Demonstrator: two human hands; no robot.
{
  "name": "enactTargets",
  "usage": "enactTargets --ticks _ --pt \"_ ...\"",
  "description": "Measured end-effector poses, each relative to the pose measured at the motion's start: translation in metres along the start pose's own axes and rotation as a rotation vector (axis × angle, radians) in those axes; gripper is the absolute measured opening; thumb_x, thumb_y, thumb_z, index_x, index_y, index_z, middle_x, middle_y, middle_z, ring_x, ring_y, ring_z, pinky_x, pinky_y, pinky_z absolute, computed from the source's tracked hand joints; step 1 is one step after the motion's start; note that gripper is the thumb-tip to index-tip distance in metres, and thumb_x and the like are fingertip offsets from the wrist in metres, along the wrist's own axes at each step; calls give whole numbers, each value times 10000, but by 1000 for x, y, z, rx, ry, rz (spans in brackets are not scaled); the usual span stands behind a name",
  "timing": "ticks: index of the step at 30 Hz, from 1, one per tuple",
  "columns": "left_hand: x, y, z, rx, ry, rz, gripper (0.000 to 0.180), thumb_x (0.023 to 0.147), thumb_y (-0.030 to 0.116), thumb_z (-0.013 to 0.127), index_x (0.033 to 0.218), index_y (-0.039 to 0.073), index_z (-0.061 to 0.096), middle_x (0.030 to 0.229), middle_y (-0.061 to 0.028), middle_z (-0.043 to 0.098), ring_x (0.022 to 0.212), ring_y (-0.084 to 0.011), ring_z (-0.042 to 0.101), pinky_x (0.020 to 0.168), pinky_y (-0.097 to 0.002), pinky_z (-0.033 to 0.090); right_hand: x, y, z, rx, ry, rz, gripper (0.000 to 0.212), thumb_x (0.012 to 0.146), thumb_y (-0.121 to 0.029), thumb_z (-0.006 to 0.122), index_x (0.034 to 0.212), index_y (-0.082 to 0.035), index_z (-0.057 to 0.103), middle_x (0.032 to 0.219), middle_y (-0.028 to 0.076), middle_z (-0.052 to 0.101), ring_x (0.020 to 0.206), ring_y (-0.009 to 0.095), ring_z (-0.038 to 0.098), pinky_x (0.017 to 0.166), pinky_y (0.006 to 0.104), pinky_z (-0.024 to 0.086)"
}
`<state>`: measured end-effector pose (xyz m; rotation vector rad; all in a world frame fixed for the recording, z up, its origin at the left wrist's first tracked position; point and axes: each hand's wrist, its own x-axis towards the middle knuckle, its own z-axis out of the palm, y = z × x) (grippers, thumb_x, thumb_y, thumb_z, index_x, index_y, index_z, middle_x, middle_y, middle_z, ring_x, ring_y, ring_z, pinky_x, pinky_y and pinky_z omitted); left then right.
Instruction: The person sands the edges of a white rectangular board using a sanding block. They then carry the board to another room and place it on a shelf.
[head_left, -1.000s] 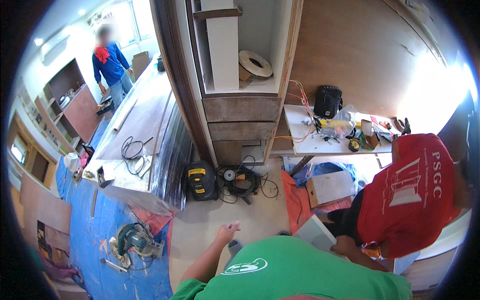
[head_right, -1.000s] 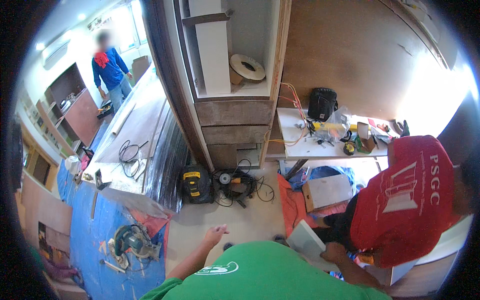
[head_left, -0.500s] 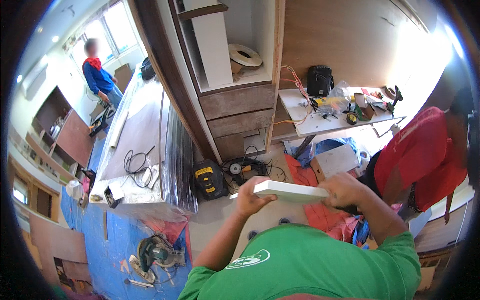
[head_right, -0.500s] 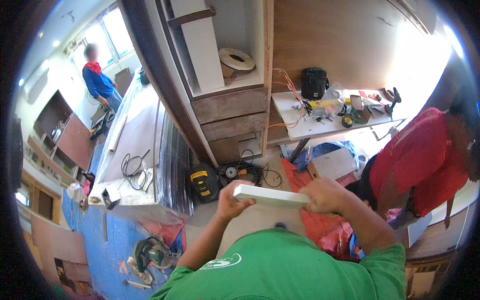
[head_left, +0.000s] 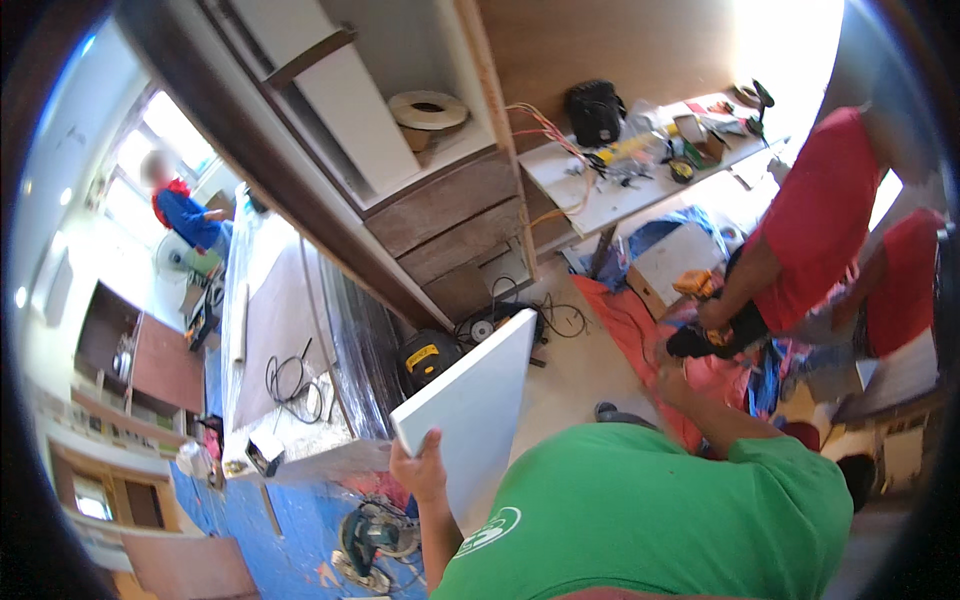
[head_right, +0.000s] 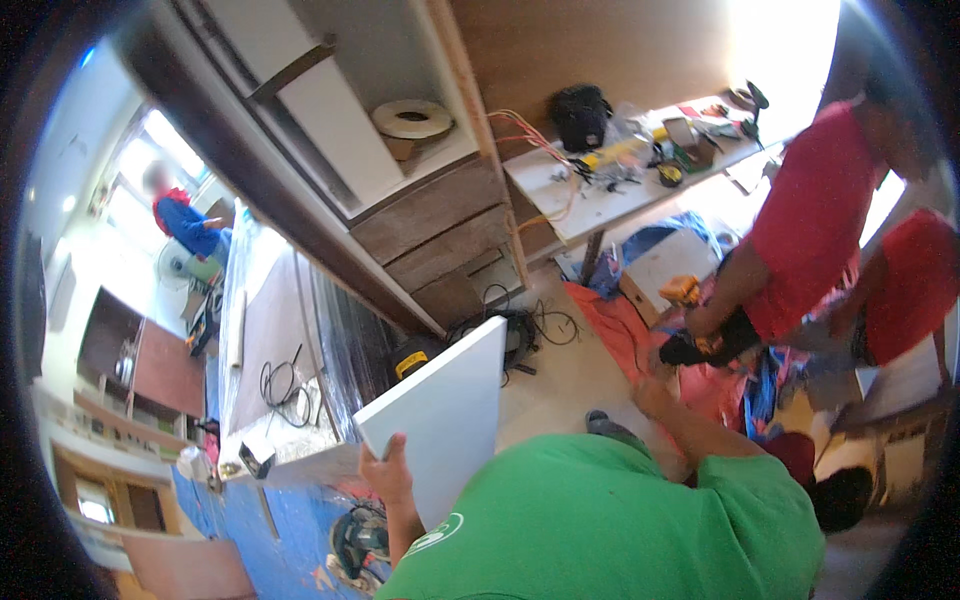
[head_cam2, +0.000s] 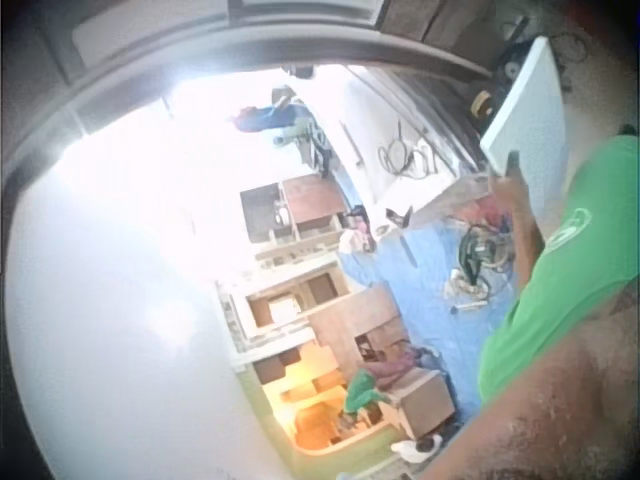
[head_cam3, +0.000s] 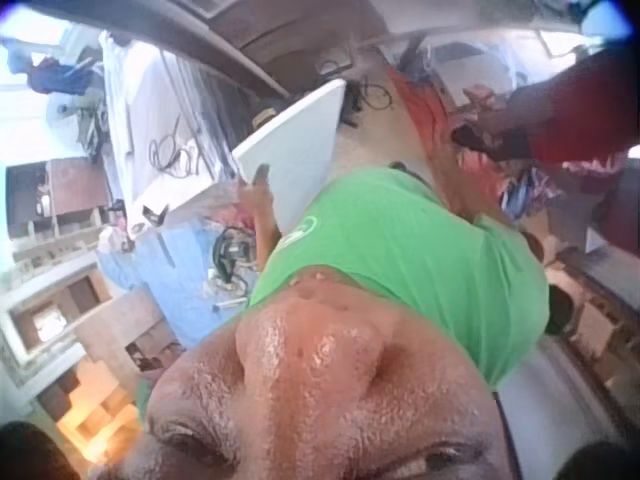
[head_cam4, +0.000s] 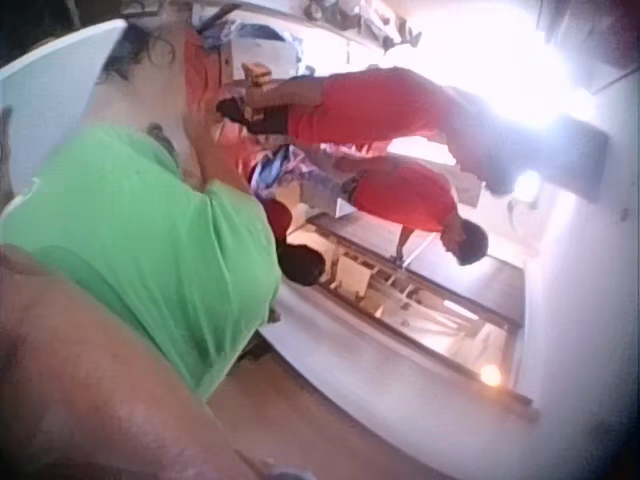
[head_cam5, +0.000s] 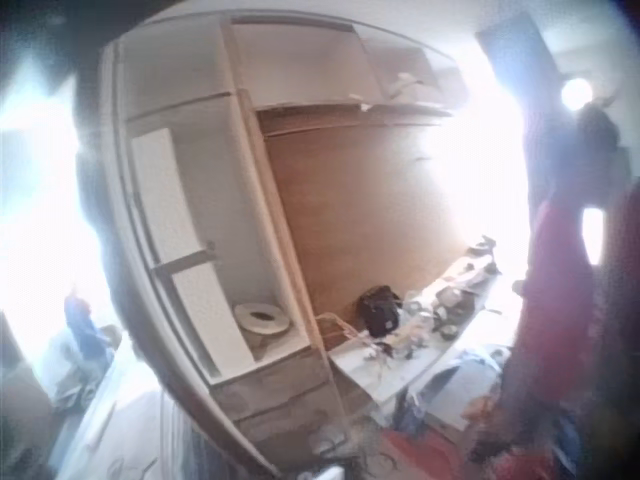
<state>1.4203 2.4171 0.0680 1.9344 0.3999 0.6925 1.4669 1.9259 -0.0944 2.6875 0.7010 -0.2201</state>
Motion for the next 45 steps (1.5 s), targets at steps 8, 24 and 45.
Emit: enactTargets --ticks 8,24,45 --pt "-2 -12 -48 43 157 -147 340 892 168 826 1050 -86 667 966 -130 718 858 -177 658 759 -325 545 -100 -106 124 1799 -781 854 566 948 -488 565 1303 -49 530 1223 210 577 1130 392 563 942 531 447" --pt "123 64 67 137 164 58 721 776 602 862 1020 -52 681 915 -68 693 838 -162 621 766 -334 515 330 30 -142 1646 -275 -914 826 858 -326 859 1510 -17 457 1477 174 544 1392 261 465 1158 405 376" --pt "433 165 336 -566 -289 -72 753 842 466 819 1337 -42 569 1207 -137 679 1079 -252 670 962 -393 531 386 219 -216 2233 156 -122 344 847 -81 824 1145 -6 668 1079 34 693 1015 155 642 925 348 514"
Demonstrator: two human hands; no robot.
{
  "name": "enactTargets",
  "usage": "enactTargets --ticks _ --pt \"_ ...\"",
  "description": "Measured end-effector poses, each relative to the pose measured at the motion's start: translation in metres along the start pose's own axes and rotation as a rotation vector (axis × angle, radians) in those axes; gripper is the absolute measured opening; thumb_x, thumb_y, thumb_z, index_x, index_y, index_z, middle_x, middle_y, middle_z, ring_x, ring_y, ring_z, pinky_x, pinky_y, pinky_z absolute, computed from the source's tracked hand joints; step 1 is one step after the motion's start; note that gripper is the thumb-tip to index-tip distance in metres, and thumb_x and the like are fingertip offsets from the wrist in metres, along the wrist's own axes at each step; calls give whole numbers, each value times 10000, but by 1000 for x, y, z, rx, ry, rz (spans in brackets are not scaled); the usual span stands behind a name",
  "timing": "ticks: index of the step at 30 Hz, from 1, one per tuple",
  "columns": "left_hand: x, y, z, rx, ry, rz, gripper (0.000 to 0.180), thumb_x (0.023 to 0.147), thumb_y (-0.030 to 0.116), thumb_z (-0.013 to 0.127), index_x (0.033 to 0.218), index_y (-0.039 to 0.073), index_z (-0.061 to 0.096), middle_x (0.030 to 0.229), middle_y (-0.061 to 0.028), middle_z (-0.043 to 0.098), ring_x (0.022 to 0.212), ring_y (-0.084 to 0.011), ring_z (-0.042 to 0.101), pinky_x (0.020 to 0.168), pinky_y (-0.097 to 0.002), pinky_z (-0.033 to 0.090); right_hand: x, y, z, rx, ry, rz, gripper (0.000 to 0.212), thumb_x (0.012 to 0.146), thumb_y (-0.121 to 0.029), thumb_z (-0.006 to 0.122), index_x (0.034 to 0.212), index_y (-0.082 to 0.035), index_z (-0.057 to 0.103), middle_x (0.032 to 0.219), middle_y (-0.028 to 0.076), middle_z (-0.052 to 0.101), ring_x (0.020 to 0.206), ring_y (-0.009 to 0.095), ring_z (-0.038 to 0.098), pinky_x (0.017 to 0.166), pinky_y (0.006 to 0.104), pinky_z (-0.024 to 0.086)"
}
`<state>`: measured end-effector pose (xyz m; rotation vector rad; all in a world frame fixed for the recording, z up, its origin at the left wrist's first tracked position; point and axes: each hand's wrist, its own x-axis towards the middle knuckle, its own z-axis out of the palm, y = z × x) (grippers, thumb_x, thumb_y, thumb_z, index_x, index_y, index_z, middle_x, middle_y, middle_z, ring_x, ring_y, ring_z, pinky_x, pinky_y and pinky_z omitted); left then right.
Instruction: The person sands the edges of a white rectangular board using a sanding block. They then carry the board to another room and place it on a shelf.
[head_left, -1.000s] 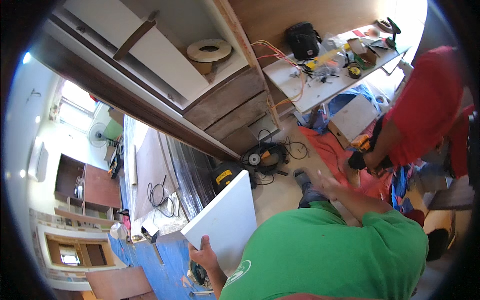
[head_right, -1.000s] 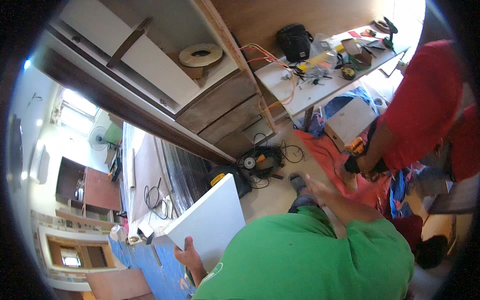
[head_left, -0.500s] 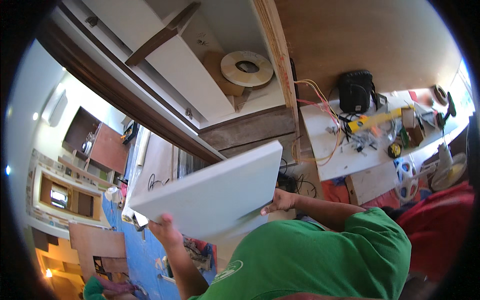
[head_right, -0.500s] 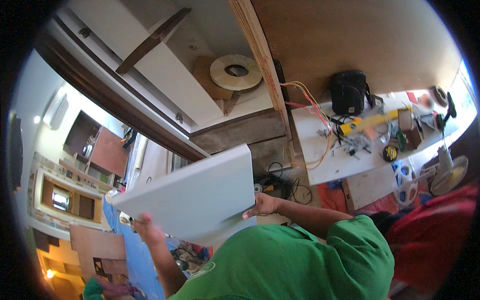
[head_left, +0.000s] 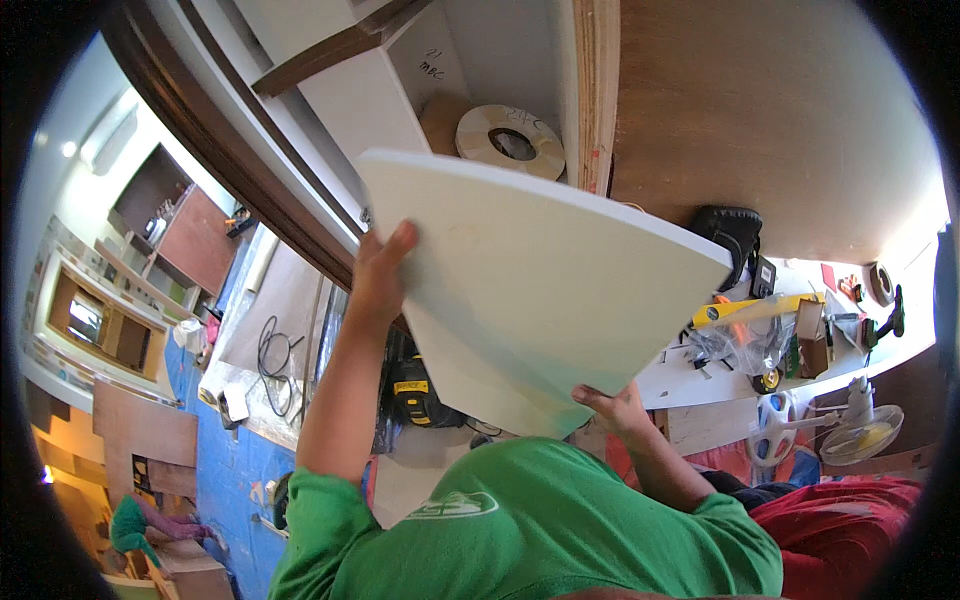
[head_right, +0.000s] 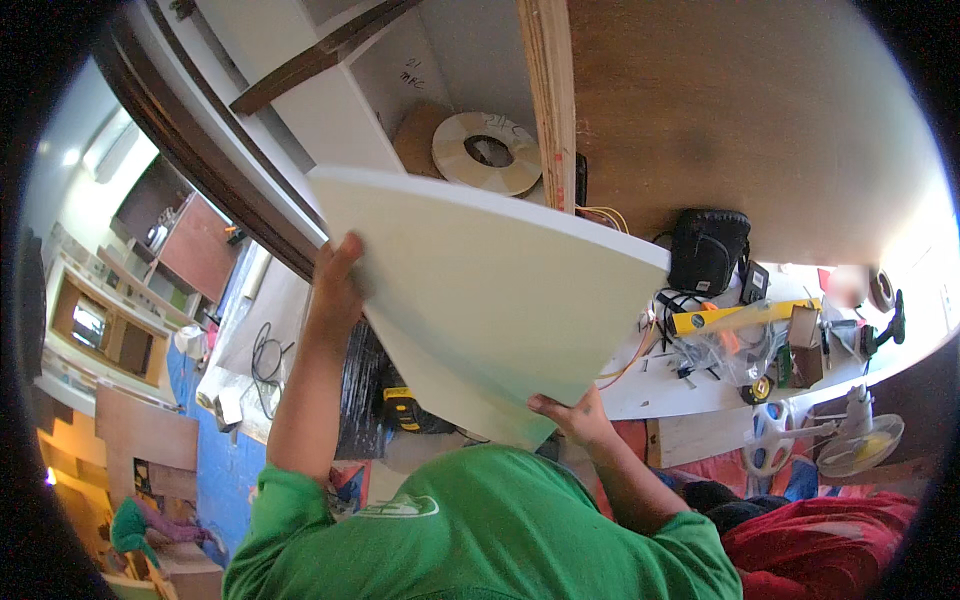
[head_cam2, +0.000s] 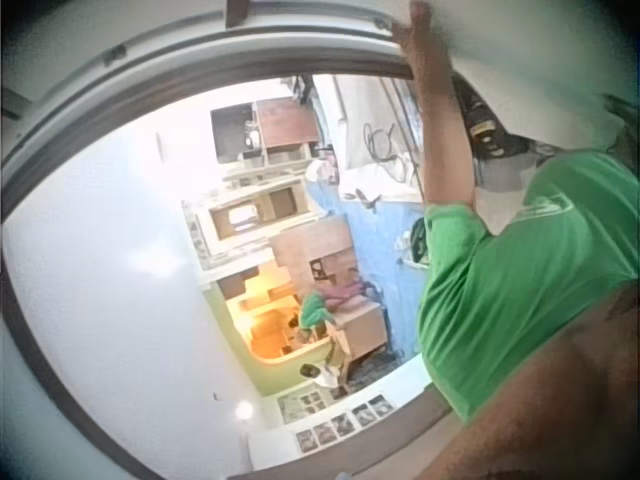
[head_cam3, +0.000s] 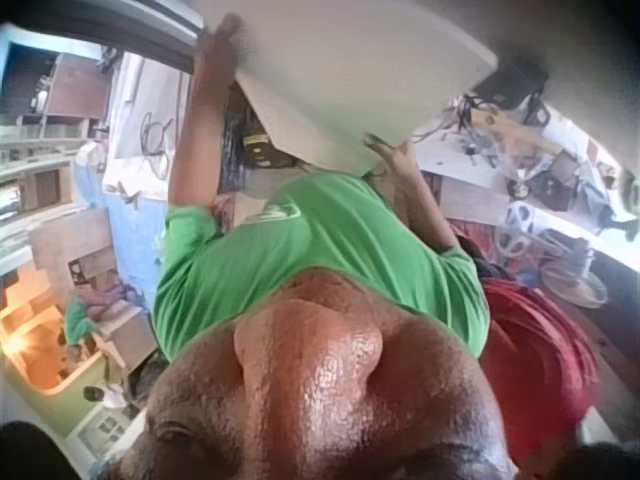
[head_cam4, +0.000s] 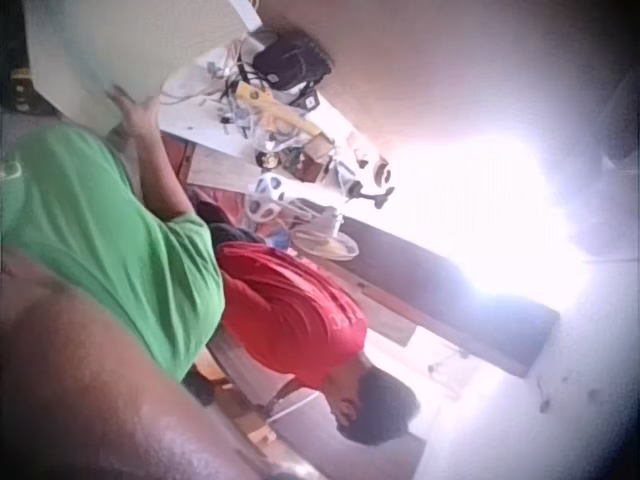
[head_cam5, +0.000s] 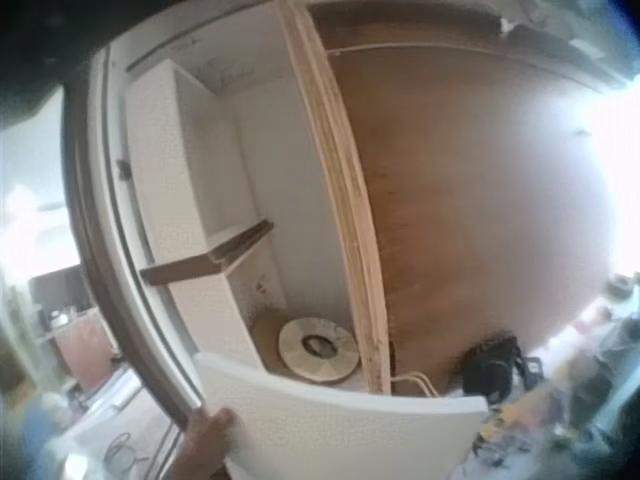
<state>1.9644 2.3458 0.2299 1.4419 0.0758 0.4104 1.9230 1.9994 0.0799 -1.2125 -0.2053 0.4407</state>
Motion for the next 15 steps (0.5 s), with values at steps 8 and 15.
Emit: enactTargets --ticks 8,15 --pt "114 -94 45 -437 -248 -136 731 1022 596 555 1380 -40 503 1333 -175 592 1274 -265 535 1123 -406 391 -35 23 -9 -23 362 -37 290 825 -19 763 1092 -20 649 988 5 647 917 147 612 820 312 491" --pt "214 -188 61 -344 443 -512 659 956 527 636 1496 199 452 1457 -20 512 1309 -256 499 1072 -476 394 -43 25 -13 50 492 -118 285 843 28 710 1111 -37 640 998 -5 630 898 150 600 791 310 487"
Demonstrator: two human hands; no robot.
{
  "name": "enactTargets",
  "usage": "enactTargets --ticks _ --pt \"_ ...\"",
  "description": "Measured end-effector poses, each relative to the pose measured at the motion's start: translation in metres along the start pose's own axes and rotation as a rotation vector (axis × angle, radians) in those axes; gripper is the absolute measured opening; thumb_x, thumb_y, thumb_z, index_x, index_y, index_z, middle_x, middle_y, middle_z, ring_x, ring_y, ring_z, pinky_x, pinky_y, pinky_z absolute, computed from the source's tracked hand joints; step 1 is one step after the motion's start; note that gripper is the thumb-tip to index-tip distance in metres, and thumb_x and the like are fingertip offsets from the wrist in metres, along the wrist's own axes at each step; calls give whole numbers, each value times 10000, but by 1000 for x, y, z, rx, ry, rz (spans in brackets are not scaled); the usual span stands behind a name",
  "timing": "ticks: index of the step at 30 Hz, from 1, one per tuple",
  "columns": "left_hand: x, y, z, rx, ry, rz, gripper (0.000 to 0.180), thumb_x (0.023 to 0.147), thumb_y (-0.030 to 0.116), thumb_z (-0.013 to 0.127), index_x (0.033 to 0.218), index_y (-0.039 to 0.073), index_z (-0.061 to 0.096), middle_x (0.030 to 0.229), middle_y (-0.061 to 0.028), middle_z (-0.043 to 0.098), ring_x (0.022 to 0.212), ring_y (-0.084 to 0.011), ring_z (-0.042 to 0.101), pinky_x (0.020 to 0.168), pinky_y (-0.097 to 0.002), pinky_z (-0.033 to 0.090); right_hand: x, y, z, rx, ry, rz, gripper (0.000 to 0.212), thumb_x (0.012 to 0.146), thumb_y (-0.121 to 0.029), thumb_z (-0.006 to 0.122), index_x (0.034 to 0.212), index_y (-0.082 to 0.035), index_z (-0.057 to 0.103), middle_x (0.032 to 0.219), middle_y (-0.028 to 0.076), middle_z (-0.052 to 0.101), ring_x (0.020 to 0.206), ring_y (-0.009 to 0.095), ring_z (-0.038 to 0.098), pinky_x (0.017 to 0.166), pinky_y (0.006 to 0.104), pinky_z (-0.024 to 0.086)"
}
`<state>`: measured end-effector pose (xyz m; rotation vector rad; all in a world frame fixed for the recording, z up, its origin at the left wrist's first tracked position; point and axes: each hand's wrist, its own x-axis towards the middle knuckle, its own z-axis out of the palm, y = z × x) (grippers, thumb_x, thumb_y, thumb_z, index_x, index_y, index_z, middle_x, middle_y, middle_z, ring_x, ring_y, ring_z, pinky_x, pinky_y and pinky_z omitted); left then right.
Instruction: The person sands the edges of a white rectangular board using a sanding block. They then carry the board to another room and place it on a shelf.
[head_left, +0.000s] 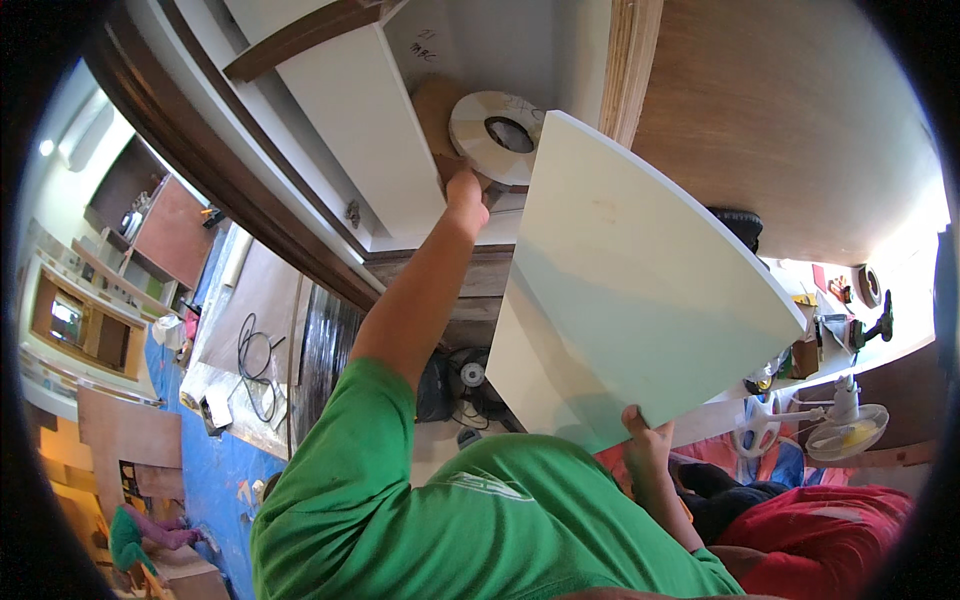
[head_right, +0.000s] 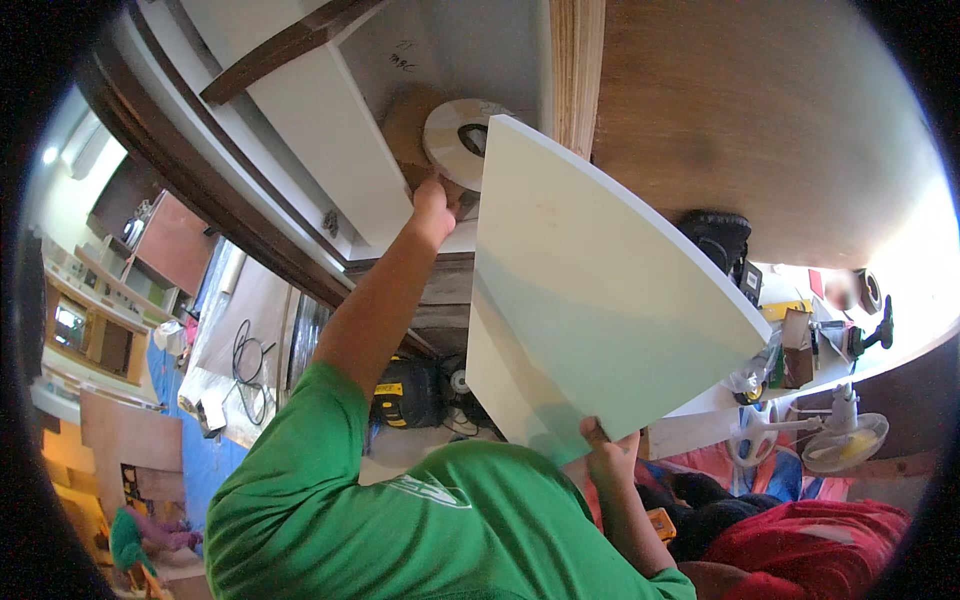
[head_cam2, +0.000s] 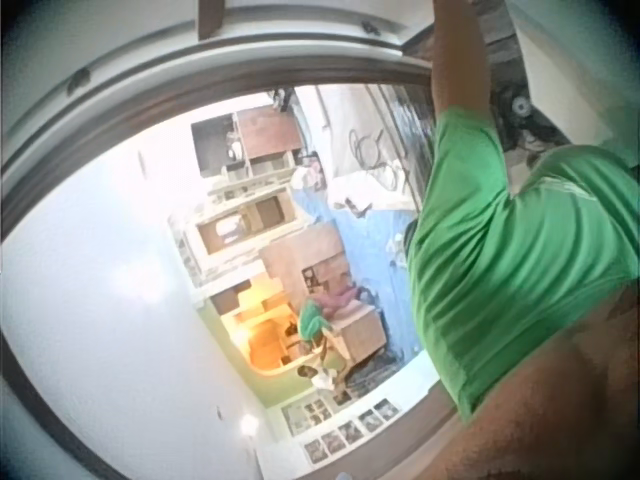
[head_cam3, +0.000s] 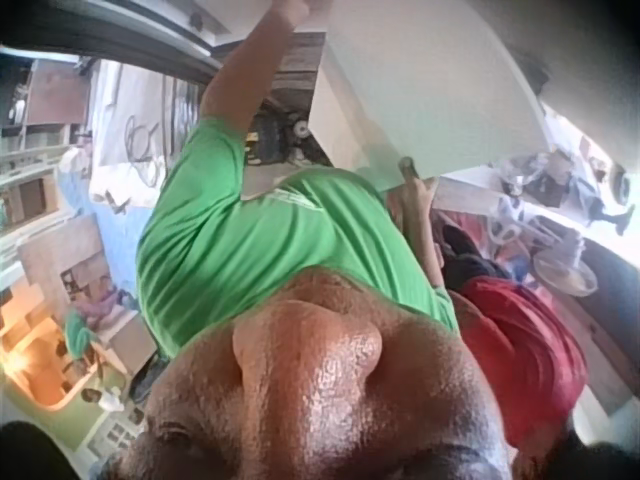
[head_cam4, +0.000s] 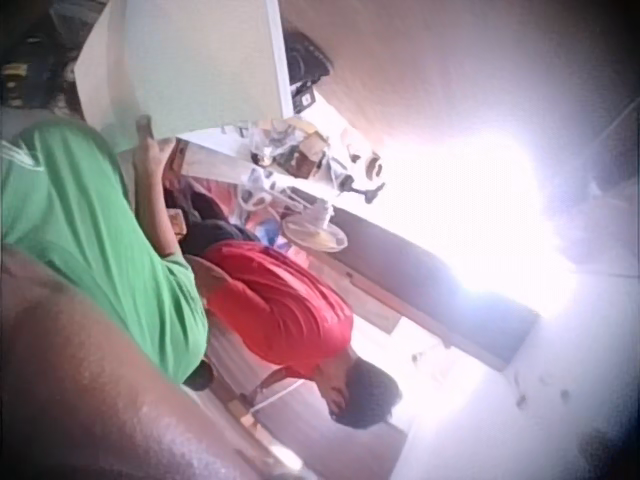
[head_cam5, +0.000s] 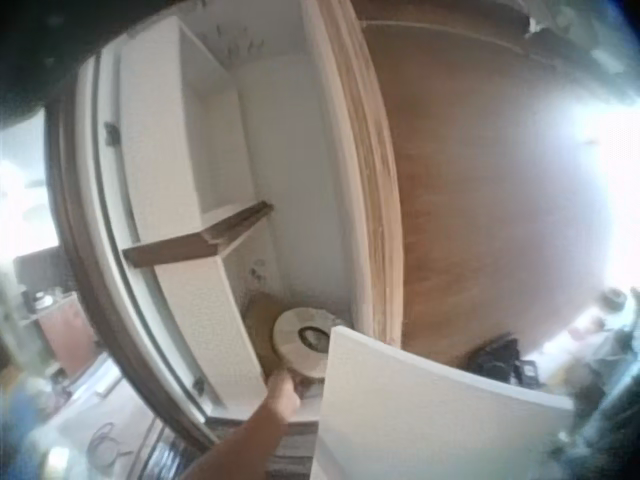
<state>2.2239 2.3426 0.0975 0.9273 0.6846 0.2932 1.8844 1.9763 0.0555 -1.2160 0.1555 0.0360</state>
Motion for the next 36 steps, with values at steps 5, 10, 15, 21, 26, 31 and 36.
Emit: enactTargets --ticks 5,10,15,21,26,31,36 --pt "36 -2 12 -69 129 14 571 1015 462 575 1487 149 503 1489 -49 519 1329 -257 499 1080 -419 424 -1 -8 7 50 86 -15 336 848 47 697 1163 -39 618 1025 1 639 890 146 601 758 301 481" --pt "67 -5 14 -17 -36 172 564 1039 491 461 1488 154 517 1483 -59 536 1342 -249 499 1109 -413 406 0 -11 9 74 85 2 355 839 48 707 1171 -41 619 1043 8 644 929 155 610 804 307 486" --pt "98 -6 1 60 -510 522 601 1024 507 445 1490 130 499 1498 -75 527 1378 -289 487 1122 -469 417 2 -11 1 31 33 -8 329 837 33 723 1147 -32 634 1036 0 644 940 156 612 839 309 480" --pt "109 7 9 -58 -382 270 689 932 463 645 1490 98 469 1494 -131 525 1384 -307 491 1129 -459 423 10 -9 -4 11 -9 9 299 846 12 731 1132 -25 649 1032 -5 648 938 148 608 844 312 479" --pt "83 27 35 402 256 813 811 849 425 763 1456 -1 436 1439 -207 530 1359 -348 500 1127 -456 418 17 -9 -7 20 -15 42 254 855 -8 735 1097 -26 661 1001 -8 648 912 135 603 821 306 478" --pt "43 72 69 555 522 1164 903 778 378 862 1409 -86 412 1374 -277 535 1322 -389 514 1117 -459 415 21 -9 -12 -15 -27 25 170 865 -21 736 1017 -26 660 943 -17 636 855 125 590 787 300 471" --pt "-9 130 95 374 230 1313 834 748 307 883 1322 -80 418 1299 -274 536 1234 -404 547 1057 -489 439 27 -8 -11 -79 -47 29 141 893 -75 748 982 -25 652 905 -25 622 844 129 578 786 302 462"
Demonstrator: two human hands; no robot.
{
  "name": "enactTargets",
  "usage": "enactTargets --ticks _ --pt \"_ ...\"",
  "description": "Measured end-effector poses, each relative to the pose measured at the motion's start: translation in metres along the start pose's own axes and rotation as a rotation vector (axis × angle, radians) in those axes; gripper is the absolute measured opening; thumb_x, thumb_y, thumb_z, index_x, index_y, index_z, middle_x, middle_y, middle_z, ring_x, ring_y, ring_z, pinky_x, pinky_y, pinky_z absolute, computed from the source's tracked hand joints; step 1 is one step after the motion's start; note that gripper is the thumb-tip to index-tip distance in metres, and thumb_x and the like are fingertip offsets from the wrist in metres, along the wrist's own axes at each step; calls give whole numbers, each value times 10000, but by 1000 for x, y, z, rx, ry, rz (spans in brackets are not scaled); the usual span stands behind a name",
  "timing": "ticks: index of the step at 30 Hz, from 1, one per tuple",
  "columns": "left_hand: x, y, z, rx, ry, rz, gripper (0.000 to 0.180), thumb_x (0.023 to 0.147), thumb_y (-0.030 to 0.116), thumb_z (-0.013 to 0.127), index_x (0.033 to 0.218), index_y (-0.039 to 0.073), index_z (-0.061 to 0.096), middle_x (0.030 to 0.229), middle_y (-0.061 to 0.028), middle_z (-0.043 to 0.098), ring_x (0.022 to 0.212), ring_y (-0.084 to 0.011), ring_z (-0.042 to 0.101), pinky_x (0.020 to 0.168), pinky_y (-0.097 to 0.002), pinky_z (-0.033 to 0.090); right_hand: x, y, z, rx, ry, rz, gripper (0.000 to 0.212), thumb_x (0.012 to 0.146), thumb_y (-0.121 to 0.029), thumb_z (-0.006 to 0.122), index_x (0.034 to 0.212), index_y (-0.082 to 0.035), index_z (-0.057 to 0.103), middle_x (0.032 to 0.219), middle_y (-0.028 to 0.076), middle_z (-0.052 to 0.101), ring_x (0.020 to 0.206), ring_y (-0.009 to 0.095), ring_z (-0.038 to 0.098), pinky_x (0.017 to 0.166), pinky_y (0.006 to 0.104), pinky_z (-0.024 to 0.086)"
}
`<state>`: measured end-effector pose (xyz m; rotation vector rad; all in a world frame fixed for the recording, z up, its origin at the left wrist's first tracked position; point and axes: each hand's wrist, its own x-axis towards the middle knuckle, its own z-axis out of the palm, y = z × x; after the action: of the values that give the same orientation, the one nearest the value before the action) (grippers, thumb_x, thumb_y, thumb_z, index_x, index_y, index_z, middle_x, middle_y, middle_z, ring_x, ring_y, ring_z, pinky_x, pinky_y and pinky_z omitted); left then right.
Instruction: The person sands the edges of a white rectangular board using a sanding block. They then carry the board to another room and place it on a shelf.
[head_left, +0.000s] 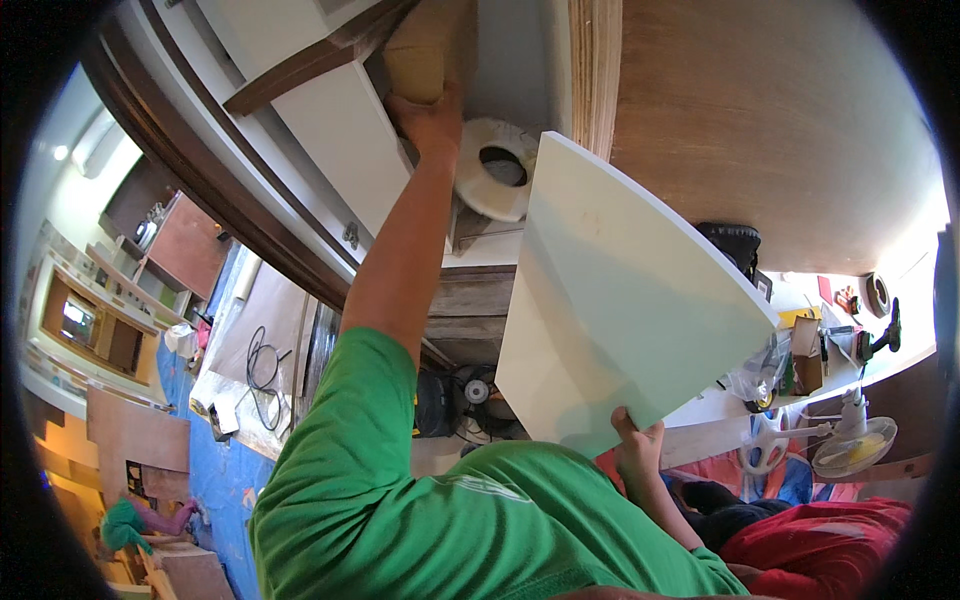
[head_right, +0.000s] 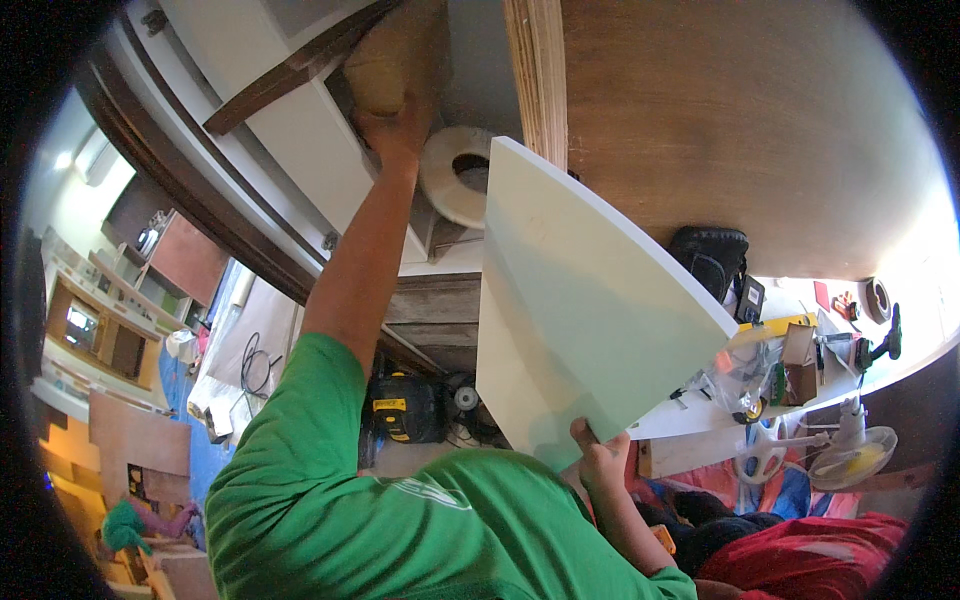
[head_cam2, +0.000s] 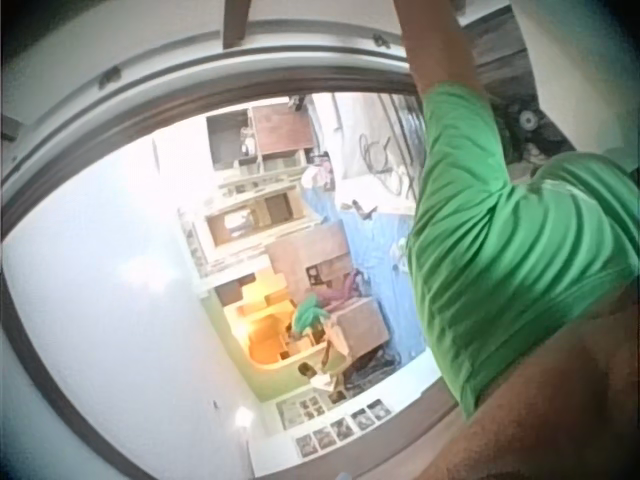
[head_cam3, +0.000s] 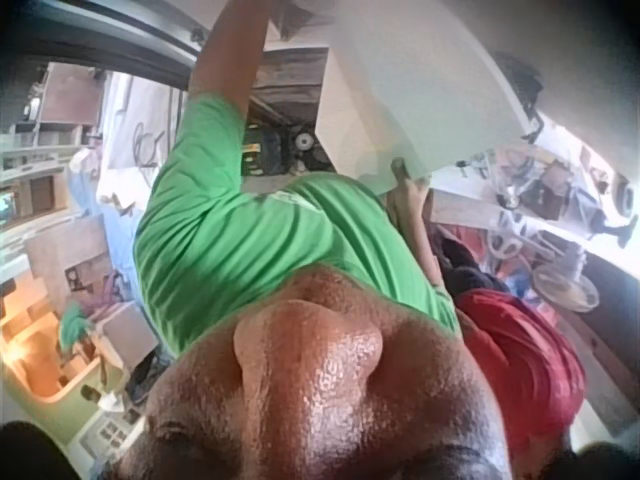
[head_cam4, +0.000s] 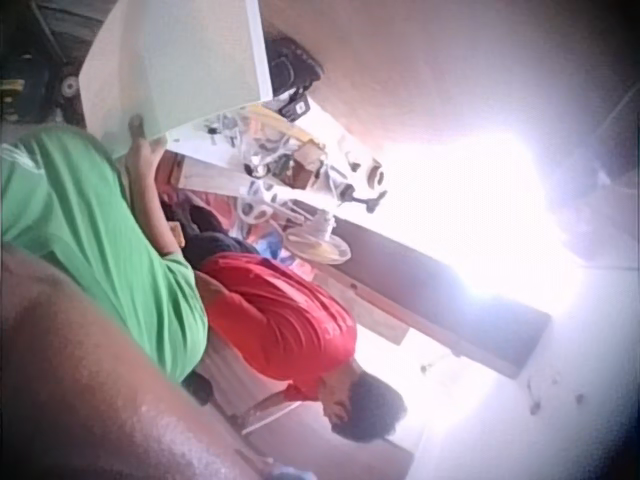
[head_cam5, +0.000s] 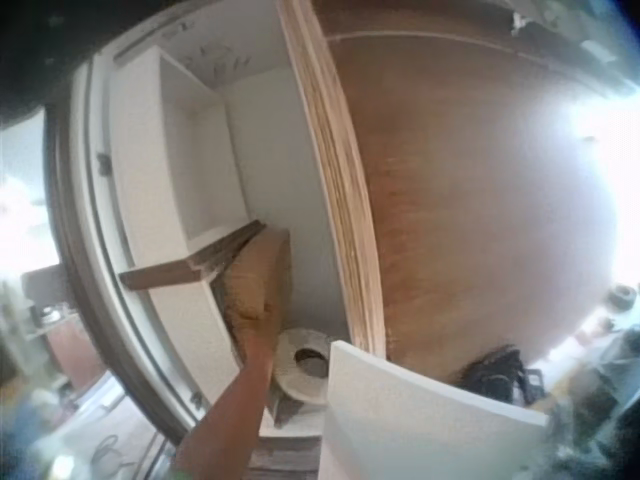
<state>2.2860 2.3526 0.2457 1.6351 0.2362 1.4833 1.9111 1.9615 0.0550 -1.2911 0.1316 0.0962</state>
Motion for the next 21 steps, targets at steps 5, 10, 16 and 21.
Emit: enactTargets --ticks 5,10,16,21 --pt "12 34 -1 33 -16 50 791 753 285 883 1299 -69 433 1274 -237 551 1188 -375 571 1030 -474 463 2 0 3 -18 10 -21 145 911 -118 751 973 -28 656 897 -26 625 851 128 577 790 300 460" --pt "-6 47 -13 26 -19 -196 747 738 288 901 1238 -62 469 1236 -225 565 1113 -359 608 988 -440 489 -3 -2 4 27 14 -56 126 914 -120 742 963 -31 666 912 -26 637 863 121 584 804 297 461" --pt "-60 65 -74 97 -220 -22 759 752 259 912 1266 -76 464 1192 -208 573 1082 -315 610 959 -420 493 -9 -6 10 -49 37 -68 49 917 -54 694 898 -16 670 872 -15 647 817 120 588 762 286 466" --pt "-116 89 -156 -22 -216 42 753 768 289 909 1270 -58 468 1163 -176 564 1101 -259 578 956 -408 481 -7 -15 22 13 40 -142 87 928 -26 668 843 -20 651 819 -15 624 778 115 573 719 281 453"
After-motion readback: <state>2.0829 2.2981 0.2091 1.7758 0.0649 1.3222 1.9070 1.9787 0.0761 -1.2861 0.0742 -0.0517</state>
